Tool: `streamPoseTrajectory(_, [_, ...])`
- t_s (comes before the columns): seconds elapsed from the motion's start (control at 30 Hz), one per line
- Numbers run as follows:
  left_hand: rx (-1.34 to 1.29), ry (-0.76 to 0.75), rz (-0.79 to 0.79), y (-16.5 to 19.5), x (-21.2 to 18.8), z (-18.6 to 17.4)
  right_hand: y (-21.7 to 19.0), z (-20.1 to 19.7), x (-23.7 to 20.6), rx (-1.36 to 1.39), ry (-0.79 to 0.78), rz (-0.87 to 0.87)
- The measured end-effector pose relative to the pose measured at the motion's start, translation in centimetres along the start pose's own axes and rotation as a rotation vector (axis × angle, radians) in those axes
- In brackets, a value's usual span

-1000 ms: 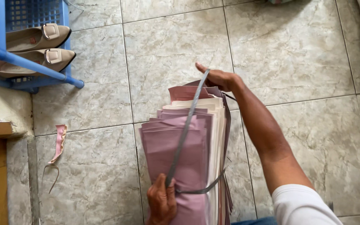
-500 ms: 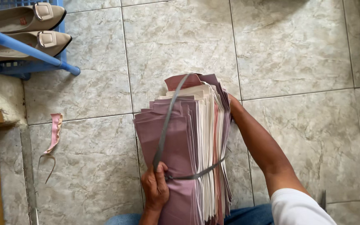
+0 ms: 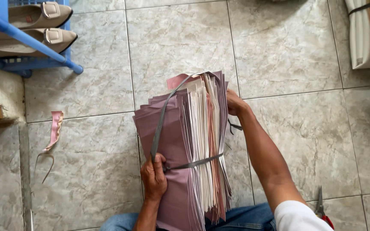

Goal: The person sits on the floor and ties a stack of pink fabric pieces together with a gray elastic strap, wrapping the strap around the bundle and knotting it. They then pick up scissors and cut the strap material.

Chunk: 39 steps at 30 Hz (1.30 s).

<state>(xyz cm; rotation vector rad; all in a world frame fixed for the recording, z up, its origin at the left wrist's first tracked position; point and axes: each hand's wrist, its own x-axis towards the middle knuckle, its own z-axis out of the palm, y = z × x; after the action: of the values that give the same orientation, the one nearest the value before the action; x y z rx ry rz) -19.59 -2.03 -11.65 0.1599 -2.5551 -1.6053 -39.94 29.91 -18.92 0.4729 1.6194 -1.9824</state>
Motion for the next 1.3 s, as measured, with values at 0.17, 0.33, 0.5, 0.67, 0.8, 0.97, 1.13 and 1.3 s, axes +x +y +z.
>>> streamPoseTrajectory(0.17, [-0.011,0.015,-0.053,-0.1,0.0,0.3,2.1,1.8,1.7,0.381,-0.060,-0.040])
streamPoseTrajectory(0.33, [0.040,0.028,0.039,0.9,-0.5,1.2,3.4,2.8,3.8,0.312,-0.125,-0.199])
streamPoseTrajectory(0.5, [0.068,0.008,-0.006,2.3,-0.8,1.8,4.7,2.7,1.9,0.167,-0.020,-0.101])
streamPoseTrajectory(0.67, [0.163,0.020,0.065,2.7,-0.9,2.2,7.4,2.2,-3.5,-0.137,-0.005,-0.497])
streamPoseTrajectory(0.8, [0.171,-0.004,0.073,3.3,-1.1,2.2,10.6,1.5,-6.8,0.058,0.068,-0.280])
streamPoseTrajectory(0.97, [0.217,-0.030,0.105,5.2,-1.2,2.4,7.5,-1.4,-6.3,-0.068,0.434,-0.205])
streamPoseTrajectory(1.13, [0.315,-0.056,0.262,6.2,-2.2,4.5,-8.1,-5.0,-8.4,-0.065,0.635,-0.718])
streamPoseTrajectory(1.3, [0.403,-0.118,0.189,8.7,-1.6,5.4,-12.9,0.4,-19.8,-0.809,0.606,-0.962])
